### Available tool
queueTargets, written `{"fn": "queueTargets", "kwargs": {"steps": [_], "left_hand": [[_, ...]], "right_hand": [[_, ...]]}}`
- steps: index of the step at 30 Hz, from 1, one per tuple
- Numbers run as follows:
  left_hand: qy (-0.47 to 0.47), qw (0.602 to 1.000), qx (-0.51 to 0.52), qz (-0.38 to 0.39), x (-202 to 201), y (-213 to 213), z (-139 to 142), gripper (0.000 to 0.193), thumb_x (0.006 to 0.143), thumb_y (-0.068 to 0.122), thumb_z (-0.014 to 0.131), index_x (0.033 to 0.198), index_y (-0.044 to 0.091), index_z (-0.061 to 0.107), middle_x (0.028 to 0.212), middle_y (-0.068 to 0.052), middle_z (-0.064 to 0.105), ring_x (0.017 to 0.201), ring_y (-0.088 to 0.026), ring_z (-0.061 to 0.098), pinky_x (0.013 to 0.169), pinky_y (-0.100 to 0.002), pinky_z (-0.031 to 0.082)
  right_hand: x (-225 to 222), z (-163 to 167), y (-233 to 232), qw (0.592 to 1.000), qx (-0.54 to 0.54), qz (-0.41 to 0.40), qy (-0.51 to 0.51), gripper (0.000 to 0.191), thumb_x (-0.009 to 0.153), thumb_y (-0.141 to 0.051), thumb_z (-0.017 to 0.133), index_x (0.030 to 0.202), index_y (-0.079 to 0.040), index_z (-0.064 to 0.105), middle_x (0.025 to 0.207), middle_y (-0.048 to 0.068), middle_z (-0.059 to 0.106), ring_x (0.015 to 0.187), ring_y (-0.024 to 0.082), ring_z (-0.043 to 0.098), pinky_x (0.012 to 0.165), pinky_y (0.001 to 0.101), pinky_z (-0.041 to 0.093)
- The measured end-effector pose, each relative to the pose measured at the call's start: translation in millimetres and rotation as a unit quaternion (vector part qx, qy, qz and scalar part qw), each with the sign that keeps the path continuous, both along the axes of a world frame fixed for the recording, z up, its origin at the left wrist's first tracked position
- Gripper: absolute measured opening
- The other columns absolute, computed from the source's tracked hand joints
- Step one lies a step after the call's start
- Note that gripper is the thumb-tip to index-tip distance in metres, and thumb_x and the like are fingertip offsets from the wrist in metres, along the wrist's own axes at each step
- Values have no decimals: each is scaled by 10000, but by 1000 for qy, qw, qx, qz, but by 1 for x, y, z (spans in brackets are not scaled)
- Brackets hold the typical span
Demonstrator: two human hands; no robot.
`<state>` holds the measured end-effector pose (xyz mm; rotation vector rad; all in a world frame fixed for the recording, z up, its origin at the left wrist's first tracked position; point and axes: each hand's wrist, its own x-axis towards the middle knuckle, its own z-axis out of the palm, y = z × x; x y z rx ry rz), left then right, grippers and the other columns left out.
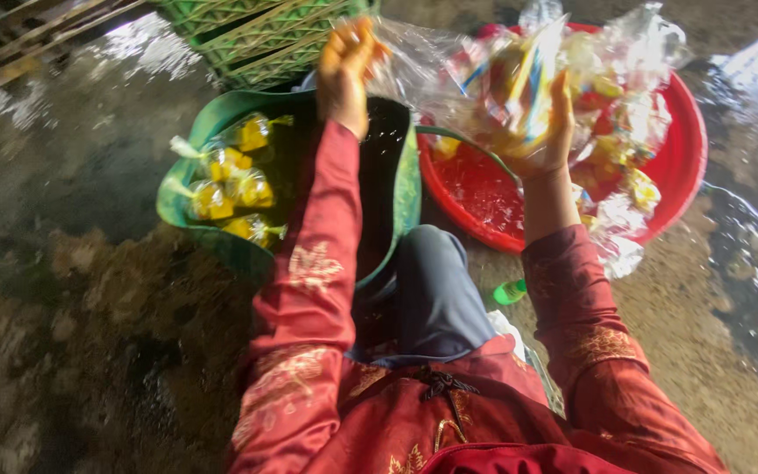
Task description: The person sits beside a green water-filled basin and a red basin of plastic bags. They take bags of yellow tofu blocks, open and retie each bag, then submerge the tied bags in the water basin, accumulating them there.
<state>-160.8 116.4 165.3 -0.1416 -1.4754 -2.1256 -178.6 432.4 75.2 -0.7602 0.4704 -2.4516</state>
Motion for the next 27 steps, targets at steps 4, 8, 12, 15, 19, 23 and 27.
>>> {"fn": "queueTargets", "kwargs": {"steps": [4, 8, 12, 15, 19, 23, 27], "left_hand": [[5, 963, -270, -25, 36, -70, 59, 162, 1013, 131, 698, 1139, 29, 706, 867, -67, 750, 779, -149, 703, 758, -283, 566], [-37, 818, -573, -47, 82, -63, 27, 183, 913, 145, 708, 1073, 129, 795, 1001, -114, 778, 881, -231, 749, 815, -340, 571], [-93, 708, -699, -49, 129, -72, -37, 204, 921, 197, 632, 1005, 205, 818, 955, -108, 772, 914, -299, 739, 899, -433, 541], [-96, 738, -667, -35, 150, -110, -62, 174, 921, 231, 667, 1013, 185, 806, 926, -125, 764, 891, -321, 731, 899, -448, 497], [-172, 710, -682, -34, 166, -150, -91, 172, 922, 225, 667, 1021, 170, 796, 953, -129, 768, 887, -336, 714, 942, -467, 442], [-350, 600, -712, -105, 161, -165, -143, 200, 887, 179, 634, 986, 203, 807, 986, -106, 773, 952, -297, 715, 979, -480, 431], [-462, 575, -661, -138, 148, -160, -203, 208, 904, 153, 610, 1026, 183, 775, 982, -134, 774, 944, -320, 722, 1008, -495, 417]], "right_hand": [[6, 8, -85, 969, 245, 11, -20, 818, 1000, -713, 452, 1540, -100, 491, 1472, 121, 593, 1290, 312, 628, 1047, 449, 590], [22, 3, -148, 914, 400, -8, 60, 808, 935, -737, 421, 1480, -148, 513, 1364, 15, 648, 1006, 273, 669, 792, 387, 556], [43, -11, -209, 913, 403, 9, 55, 491, 989, -446, 667, 1317, -95, 566, 1150, 32, 701, 868, 206, 653, 649, 399, 492], [53, -30, -234, 898, 408, 37, 162, 245, 944, -227, 679, 1131, -77, 632, 1038, 74, 657, 775, 218, 626, 613, 372, 488], [52, -57, -267, 823, 399, -28, 404, 156, 832, -30, 685, 979, -73, 710, 955, 118, 653, 737, 244, 630, 616, 344, 518], [57, -81, -316, 577, 601, 20, 552, 209, 815, -41, 603, 1004, -91, 680, 857, 112, 730, 688, 202, 681, 571, 333, 570], [58, -97, -335, 471, 770, 241, 357, 107, 857, -50, 599, 924, -77, 678, 758, 104, 684, 621, 201, 640, 501, 345, 506]]}}
